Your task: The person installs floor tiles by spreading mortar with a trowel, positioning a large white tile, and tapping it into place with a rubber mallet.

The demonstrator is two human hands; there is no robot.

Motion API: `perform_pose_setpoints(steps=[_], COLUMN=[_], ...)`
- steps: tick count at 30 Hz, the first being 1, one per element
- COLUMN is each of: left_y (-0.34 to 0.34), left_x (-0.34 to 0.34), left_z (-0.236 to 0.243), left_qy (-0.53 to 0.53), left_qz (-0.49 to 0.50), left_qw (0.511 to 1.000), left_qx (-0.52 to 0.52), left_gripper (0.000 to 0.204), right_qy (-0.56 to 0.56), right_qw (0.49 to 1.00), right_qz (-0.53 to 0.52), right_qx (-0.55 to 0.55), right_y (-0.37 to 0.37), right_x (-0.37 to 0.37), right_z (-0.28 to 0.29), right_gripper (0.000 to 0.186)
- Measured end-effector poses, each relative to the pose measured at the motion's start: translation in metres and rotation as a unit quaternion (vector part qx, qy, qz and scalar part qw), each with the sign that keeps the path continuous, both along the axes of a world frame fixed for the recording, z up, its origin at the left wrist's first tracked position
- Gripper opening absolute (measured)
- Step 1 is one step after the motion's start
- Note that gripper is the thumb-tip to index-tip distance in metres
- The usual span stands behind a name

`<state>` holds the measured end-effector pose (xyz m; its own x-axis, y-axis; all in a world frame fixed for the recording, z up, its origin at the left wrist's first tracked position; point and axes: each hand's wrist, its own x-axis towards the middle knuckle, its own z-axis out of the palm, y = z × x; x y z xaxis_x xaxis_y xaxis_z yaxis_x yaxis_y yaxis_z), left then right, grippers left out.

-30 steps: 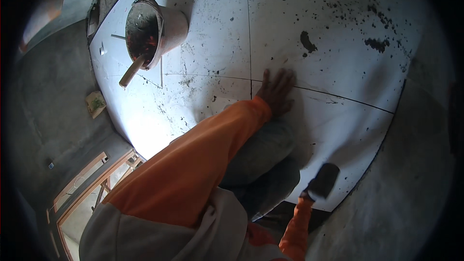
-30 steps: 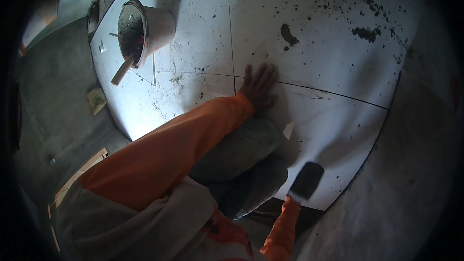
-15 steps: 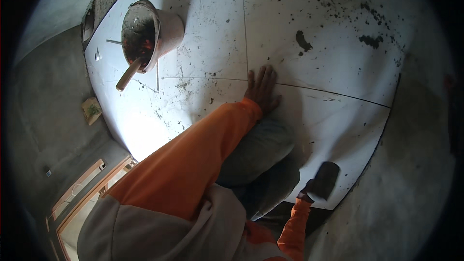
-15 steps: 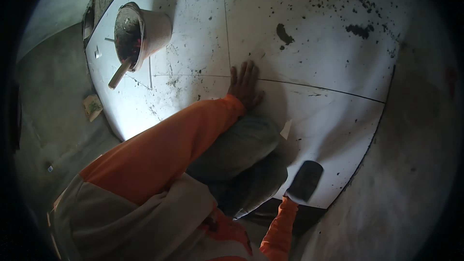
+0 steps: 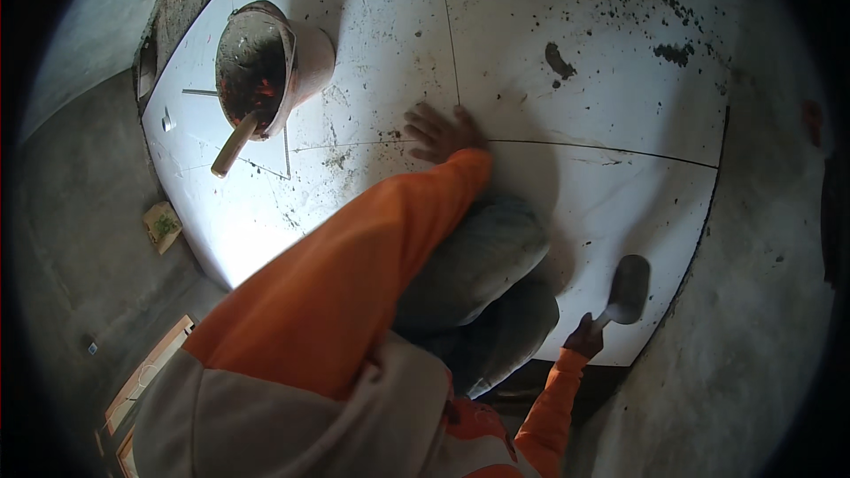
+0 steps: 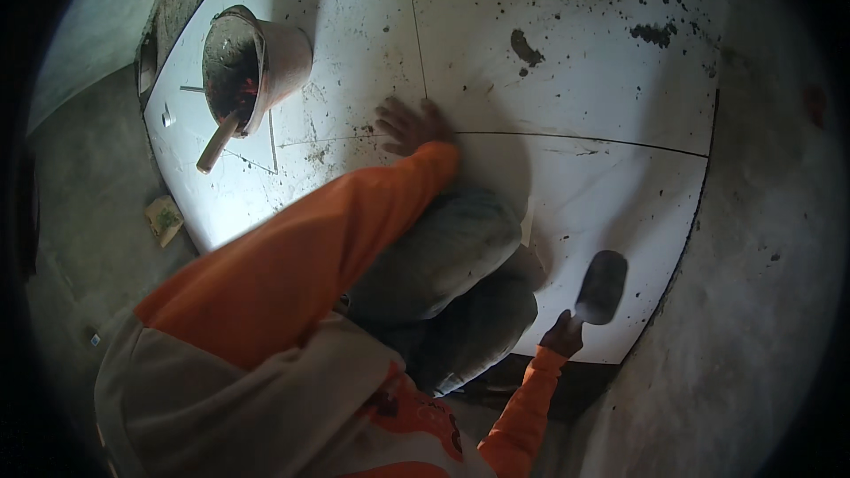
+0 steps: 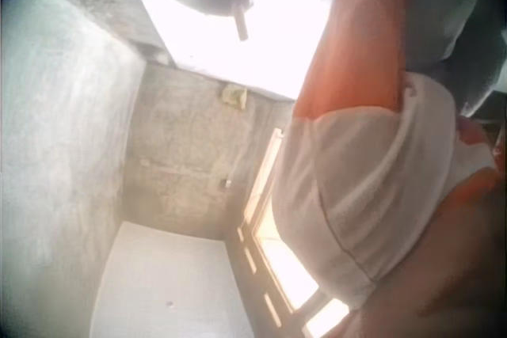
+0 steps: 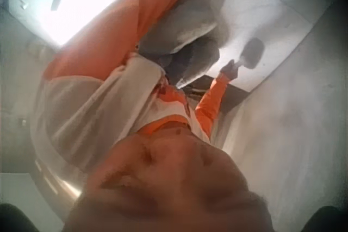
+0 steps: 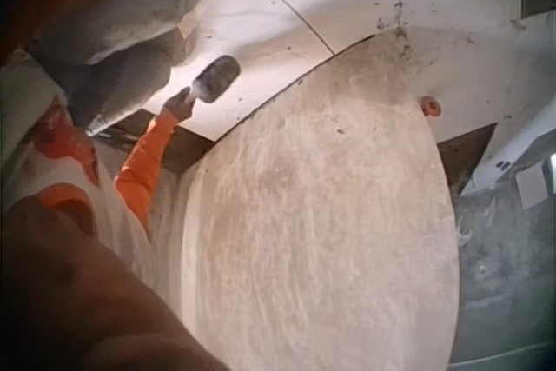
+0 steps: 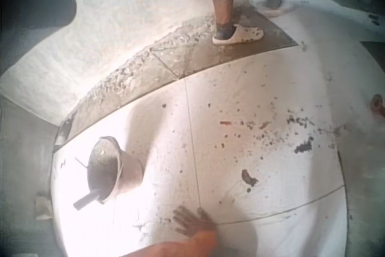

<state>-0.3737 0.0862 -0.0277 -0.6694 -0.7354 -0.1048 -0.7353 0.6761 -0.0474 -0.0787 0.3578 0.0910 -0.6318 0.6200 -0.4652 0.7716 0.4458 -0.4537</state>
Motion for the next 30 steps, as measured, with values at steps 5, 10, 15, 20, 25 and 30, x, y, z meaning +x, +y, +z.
perform_pose_setpoints(steps=[5, 10, 15, 20, 25, 30], left_y=[0.053, 0.049, 0.038, 0.067, 0.051, 0.033], left_x=[-0.019, -0.01, -0.022, -0.019, -0.007, -0.007], left_z=[-0.001, -0.002, -0.002, -0.009, -0.012, -0.013], left_qy=[0.026, 0.0, 0.025, 0.033, 0.023, 0.032], left_qz=[0.065, 0.046, 0.037, -0.002, -0.017, -0.03], left_qw=[0.993, 0.997, 0.996, 0.999, 0.998, 0.995], left_qx=[-0.095, -0.067, -0.079, -0.035, -0.049, -0.084], left_gripper=[0.072, 0.072, 0.072, 0.071, 0.071, 0.071], right_qy=[-0.133, 0.031, 0.036, -0.028, -0.034, 0.065], right_qw=[0.979, 0.994, 0.976, 0.999, 0.983, 0.928], right_qz=[-0.145, -0.107, -0.203, 0.001, -0.173, -0.365], right_qx=[-0.059, -0.009, -0.074, 0.015, -0.054, -0.022], right_y=[0.003, -0.011, -0.019, 0.028, 0.004, -0.012], right_x=[0.028, 0.06, 0.033, 0.124, 0.062, 0.02], right_z=[-0.052, -0.032, 0.002, -0.07, -0.042, -0.015], right_gripper=[0.029, 0.028, 0.027, 0.028, 0.024, 0.025])
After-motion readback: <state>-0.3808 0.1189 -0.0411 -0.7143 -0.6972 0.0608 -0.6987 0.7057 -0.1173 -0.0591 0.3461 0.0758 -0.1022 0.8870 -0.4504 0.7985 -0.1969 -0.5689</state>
